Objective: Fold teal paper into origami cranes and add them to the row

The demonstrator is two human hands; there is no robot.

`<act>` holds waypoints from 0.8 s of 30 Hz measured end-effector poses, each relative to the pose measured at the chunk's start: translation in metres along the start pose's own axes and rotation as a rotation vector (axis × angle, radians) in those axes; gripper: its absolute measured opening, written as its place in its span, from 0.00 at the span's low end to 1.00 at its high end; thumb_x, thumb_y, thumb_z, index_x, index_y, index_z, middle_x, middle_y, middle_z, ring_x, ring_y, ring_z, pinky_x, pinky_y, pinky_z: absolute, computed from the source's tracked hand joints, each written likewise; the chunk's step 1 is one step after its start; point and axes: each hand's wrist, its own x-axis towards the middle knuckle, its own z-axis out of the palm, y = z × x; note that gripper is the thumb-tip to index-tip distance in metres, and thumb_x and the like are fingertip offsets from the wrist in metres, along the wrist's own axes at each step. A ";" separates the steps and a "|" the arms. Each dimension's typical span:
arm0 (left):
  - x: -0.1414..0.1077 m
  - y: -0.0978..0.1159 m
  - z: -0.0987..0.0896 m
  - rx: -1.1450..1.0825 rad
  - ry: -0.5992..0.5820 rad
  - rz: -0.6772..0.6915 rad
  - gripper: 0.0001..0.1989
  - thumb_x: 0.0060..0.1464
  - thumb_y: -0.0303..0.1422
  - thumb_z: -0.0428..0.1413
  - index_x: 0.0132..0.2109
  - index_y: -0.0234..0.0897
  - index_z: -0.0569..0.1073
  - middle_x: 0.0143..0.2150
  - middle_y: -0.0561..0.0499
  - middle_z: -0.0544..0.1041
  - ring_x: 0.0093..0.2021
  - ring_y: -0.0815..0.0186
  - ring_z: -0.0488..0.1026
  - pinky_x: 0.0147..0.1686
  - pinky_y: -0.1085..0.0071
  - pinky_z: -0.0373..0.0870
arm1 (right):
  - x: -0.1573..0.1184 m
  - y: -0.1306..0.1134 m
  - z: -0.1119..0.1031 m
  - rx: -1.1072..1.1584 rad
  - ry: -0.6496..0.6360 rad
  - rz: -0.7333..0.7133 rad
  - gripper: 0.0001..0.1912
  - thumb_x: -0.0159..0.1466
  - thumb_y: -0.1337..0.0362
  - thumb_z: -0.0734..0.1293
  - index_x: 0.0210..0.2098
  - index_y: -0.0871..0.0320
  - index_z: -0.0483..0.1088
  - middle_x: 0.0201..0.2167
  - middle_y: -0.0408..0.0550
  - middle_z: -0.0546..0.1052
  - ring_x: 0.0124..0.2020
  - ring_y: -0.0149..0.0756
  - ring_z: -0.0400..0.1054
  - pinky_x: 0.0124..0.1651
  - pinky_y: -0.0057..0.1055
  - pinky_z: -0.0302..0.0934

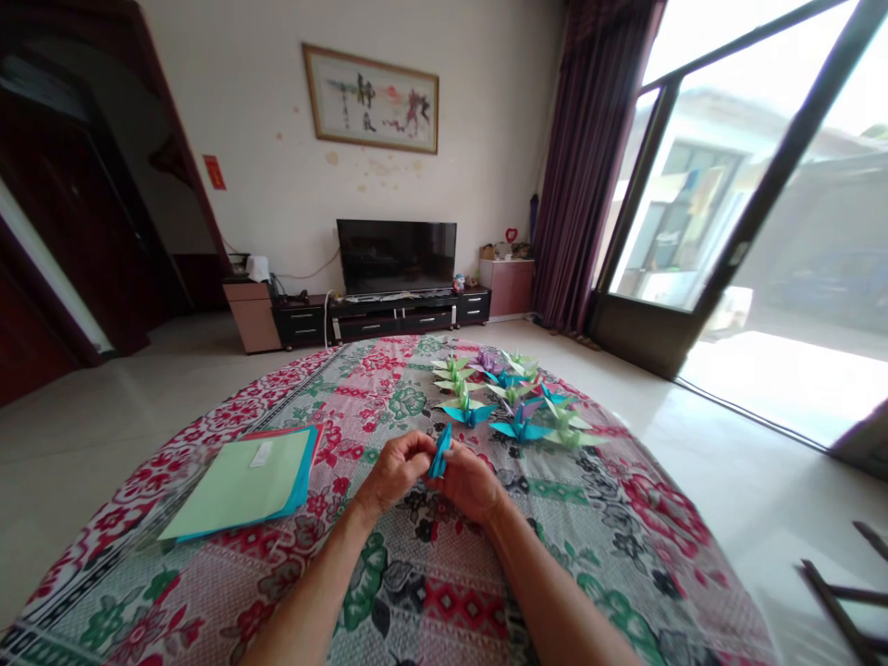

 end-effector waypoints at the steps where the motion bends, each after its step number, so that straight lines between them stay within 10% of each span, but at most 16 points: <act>1: 0.000 0.000 -0.001 0.024 0.009 0.000 0.05 0.44 0.28 0.52 0.30 0.35 0.72 0.23 0.55 0.69 0.25 0.70 0.63 0.27 0.75 0.61 | 0.001 0.001 0.000 -0.013 0.015 -0.022 0.09 0.51 0.63 0.70 0.30 0.57 0.68 0.24 0.40 0.71 0.26 0.29 0.65 0.32 0.27 0.62; 24: 0.003 0.003 -0.005 0.383 0.203 0.227 0.04 0.42 0.27 0.58 0.29 0.39 0.77 0.27 0.51 0.70 0.29 0.67 0.65 0.31 0.74 0.60 | 0.007 0.011 0.000 -0.311 0.215 -0.270 0.09 0.50 0.61 0.72 0.30 0.57 0.73 0.28 0.41 0.74 0.27 0.28 0.64 0.36 0.26 0.58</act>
